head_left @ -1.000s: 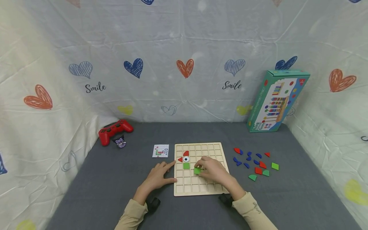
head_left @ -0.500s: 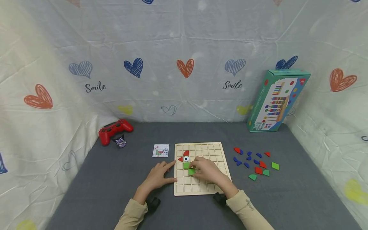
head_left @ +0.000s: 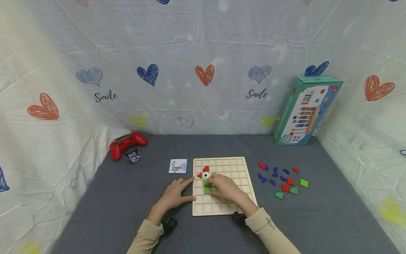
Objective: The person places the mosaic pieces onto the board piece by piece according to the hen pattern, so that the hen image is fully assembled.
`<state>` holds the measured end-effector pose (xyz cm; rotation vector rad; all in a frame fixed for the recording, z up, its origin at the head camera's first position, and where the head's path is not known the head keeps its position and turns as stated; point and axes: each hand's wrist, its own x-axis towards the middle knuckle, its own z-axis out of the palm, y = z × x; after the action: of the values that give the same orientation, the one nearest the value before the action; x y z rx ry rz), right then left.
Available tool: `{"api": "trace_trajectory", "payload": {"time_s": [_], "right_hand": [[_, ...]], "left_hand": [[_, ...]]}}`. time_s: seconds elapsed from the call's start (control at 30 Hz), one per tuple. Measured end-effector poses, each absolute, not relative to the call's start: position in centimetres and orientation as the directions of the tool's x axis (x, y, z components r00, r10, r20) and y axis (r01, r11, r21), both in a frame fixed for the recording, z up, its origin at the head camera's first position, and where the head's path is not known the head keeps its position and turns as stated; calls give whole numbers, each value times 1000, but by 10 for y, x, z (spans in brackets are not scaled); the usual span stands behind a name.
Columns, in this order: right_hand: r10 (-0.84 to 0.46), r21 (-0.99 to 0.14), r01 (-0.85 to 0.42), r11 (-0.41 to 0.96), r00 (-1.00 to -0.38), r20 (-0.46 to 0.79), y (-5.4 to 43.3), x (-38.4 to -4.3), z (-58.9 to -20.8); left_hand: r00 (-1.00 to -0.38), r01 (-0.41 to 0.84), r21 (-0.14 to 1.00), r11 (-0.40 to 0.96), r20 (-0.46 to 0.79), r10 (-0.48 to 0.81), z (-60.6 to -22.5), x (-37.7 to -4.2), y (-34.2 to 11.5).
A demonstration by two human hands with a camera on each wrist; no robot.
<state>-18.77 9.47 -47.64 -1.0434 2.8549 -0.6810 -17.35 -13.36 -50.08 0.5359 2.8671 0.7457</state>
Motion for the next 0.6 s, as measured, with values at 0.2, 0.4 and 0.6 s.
{"api": "trace_trajectory", "payload": {"time_s": [0.2, 0.4, 0.6], "right_hand": [[-623, -411, -610, 677, -773, 119, 92, -190, -476], [-622, -421, -598, 682, -777, 96, 92, -191, -476], [-621, -425, -596, 681, -778, 96, 93, -190, -478]], "left_hand": [[-927, 311, 495, 812, -30, 373, -499, -174, -133], [-924, 322, 499, 804, -20, 383, -498, -173, -133], [-925, 320, 499, 805, -20, 380, -499, -172, -133]]}}
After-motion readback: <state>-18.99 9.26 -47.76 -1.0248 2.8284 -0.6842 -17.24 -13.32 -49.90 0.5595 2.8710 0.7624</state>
